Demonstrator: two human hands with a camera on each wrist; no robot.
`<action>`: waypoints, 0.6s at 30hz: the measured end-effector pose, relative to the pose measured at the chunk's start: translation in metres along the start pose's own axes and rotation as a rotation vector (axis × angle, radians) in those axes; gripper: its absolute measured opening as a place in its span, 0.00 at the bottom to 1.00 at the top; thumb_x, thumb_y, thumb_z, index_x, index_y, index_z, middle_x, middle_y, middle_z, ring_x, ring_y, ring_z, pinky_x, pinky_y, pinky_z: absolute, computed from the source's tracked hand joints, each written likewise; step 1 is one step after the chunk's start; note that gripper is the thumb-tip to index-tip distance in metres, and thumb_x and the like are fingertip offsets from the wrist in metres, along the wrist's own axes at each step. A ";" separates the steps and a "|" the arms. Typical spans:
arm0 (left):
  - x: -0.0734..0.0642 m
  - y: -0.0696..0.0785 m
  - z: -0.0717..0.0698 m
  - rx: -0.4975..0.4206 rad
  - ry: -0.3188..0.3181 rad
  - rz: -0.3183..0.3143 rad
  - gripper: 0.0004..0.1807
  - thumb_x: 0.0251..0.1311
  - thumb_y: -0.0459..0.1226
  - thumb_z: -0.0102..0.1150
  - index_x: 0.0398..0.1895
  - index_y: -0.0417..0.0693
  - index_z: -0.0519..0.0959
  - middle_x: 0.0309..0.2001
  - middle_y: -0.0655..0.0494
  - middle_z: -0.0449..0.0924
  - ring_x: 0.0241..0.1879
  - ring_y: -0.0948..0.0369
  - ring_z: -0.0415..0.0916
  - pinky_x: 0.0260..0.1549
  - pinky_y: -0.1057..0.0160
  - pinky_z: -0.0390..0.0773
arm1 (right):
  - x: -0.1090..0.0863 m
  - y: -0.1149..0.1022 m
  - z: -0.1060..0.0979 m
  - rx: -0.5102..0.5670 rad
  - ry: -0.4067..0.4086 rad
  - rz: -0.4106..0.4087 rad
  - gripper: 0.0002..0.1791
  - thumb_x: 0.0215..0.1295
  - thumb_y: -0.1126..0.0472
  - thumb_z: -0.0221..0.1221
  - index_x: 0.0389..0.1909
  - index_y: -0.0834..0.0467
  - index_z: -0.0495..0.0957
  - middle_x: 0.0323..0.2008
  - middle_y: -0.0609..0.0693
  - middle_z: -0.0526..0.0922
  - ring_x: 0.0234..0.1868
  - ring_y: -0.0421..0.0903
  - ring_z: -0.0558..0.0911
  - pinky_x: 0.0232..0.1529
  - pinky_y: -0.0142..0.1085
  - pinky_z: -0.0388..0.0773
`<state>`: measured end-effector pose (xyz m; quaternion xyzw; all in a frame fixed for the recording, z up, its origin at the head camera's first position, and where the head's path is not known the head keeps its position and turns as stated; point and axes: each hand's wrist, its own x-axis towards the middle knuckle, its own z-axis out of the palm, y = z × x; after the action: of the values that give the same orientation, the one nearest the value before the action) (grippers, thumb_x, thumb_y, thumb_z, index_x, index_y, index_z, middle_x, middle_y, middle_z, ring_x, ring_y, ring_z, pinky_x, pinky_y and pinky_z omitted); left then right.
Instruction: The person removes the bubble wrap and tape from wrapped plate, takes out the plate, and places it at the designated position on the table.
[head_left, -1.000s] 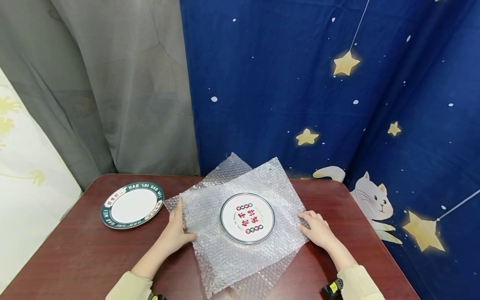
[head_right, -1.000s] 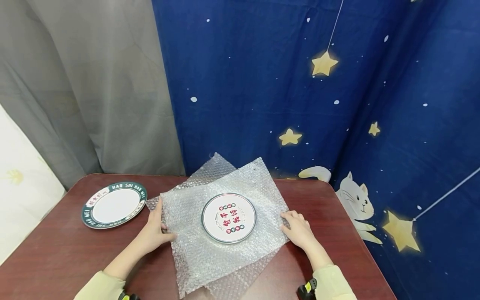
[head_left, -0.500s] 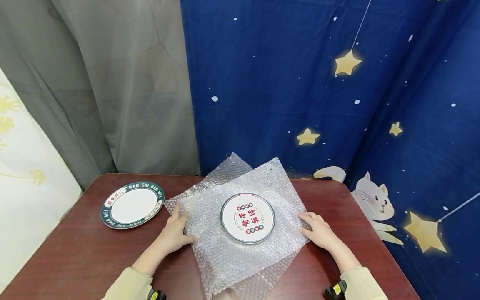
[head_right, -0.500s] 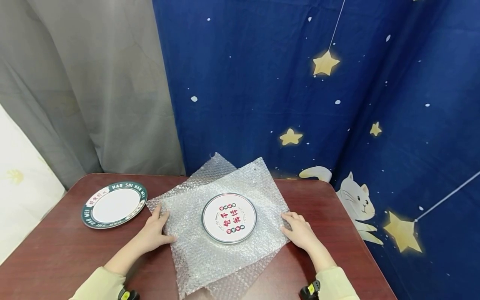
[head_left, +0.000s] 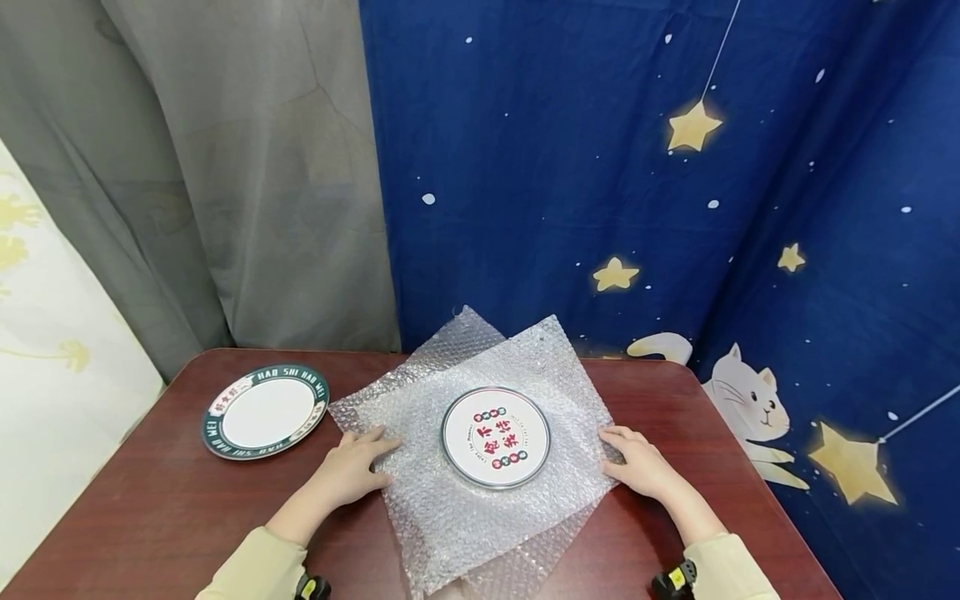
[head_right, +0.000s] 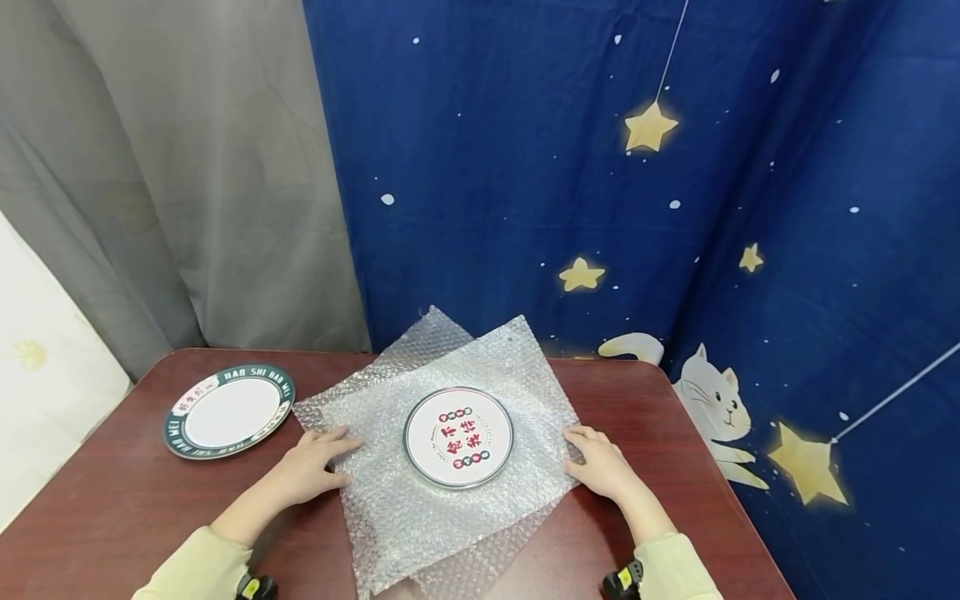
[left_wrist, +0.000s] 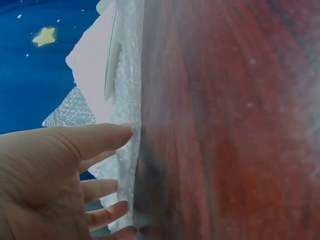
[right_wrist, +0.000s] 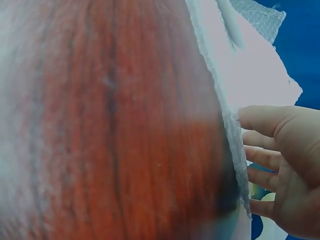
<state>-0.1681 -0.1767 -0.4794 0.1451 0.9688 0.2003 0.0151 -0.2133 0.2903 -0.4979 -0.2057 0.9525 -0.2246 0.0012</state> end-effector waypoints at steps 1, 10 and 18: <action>0.000 0.001 -0.001 0.008 -0.004 -0.002 0.28 0.49 0.39 0.69 0.57 0.47 0.78 0.63 0.35 0.67 0.56 0.37 0.62 0.46 0.34 0.66 | 0.000 0.000 0.000 0.000 -0.006 0.005 0.28 0.59 0.61 0.63 0.59 0.68 0.72 0.59 0.64 0.71 0.60 0.65 0.66 0.56 0.64 0.62; 0.004 0.008 0.001 0.057 0.058 0.011 0.24 0.41 0.35 0.71 0.48 0.45 0.83 0.58 0.38 0.72 0.52 0.39 0.63 0.42 0.42 0.63 | 0.004 -0.004 -0.001 -0.021 -0.022 0.027 0.28 0.58 0.62 0.65 0.58 0.69 0.73 0.57 0.64 0.72 0.59 0.64 0.68 0.56 0.62 0.64; 0.013 0.016 -0.001 0.151 0.106 -0.003 0.14 0.35 0.32 0.68 0.31 0.50 0.87 0.58 0.37 0.69 0.55 0.34 0.57 0.49 0.33 0.50 | 0.008 -0.011 -0.005 -0.052 -0.059 0.061 0.28 0.57 0.61 0.66 0.58 0.68 0.74 0.56 0.64 0.73 0.58 0.63 0.69 0.56 0.59 0.66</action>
<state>-0.1761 -0.1592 -0.4715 0.1337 0.9808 0.1339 -0.0470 -0.2165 0.2804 -0.4880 -0.1830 0.9634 -0.1934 0.0306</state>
